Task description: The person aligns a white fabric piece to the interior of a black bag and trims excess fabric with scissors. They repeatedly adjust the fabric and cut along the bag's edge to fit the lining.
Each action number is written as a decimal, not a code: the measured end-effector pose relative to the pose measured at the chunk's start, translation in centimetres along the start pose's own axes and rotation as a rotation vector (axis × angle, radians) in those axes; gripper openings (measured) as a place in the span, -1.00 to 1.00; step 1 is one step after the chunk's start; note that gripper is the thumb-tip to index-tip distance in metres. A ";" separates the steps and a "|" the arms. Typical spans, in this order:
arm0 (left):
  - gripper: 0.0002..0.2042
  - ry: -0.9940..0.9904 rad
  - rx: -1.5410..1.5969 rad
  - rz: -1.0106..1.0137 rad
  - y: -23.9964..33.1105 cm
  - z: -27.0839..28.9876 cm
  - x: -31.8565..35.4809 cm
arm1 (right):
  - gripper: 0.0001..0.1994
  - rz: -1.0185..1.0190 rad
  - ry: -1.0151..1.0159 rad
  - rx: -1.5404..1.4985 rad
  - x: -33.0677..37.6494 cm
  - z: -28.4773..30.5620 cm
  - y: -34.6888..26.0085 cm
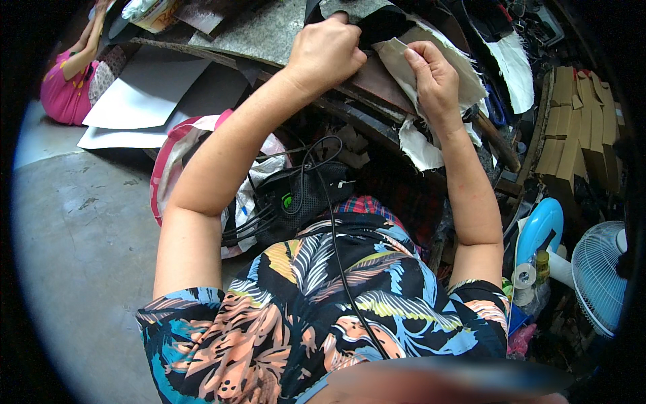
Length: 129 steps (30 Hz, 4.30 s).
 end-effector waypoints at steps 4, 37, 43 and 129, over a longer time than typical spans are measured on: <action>-0.79 0.032 0.008 -0.037 0.4 0.1 0.7 | -0.84 0.006 0.004 0.010 0.0 -0.2 0.0; -0.73 -0.478 0.255 0.296 -3.3 -4.0 -1.3 | -0.59 0.633 -0.006 0.540 1.0 -2.2 -2.1; -0.70 -0.335 0.184 0.064 -3.2 -4.4 -1.3 | -0.64 0.562 -0.051 0.548 0.8 -2.3 -2.1; -0.83 -0.073 0.263 -0.049 -1.1 -1.7 -0.6 | -0.77 0.523 -0.109 0.526 0.6 -1.9 -1.5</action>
Point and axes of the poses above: each hand's wrist, its own x-axis away from the middle knuckle, its own z-axis out of the back of the hand, y = z × x, the point moved 4 cm from there along -x, towards the middle knuckle, and after that the axes turned 14 degrees about y, right-handed, at the moved point
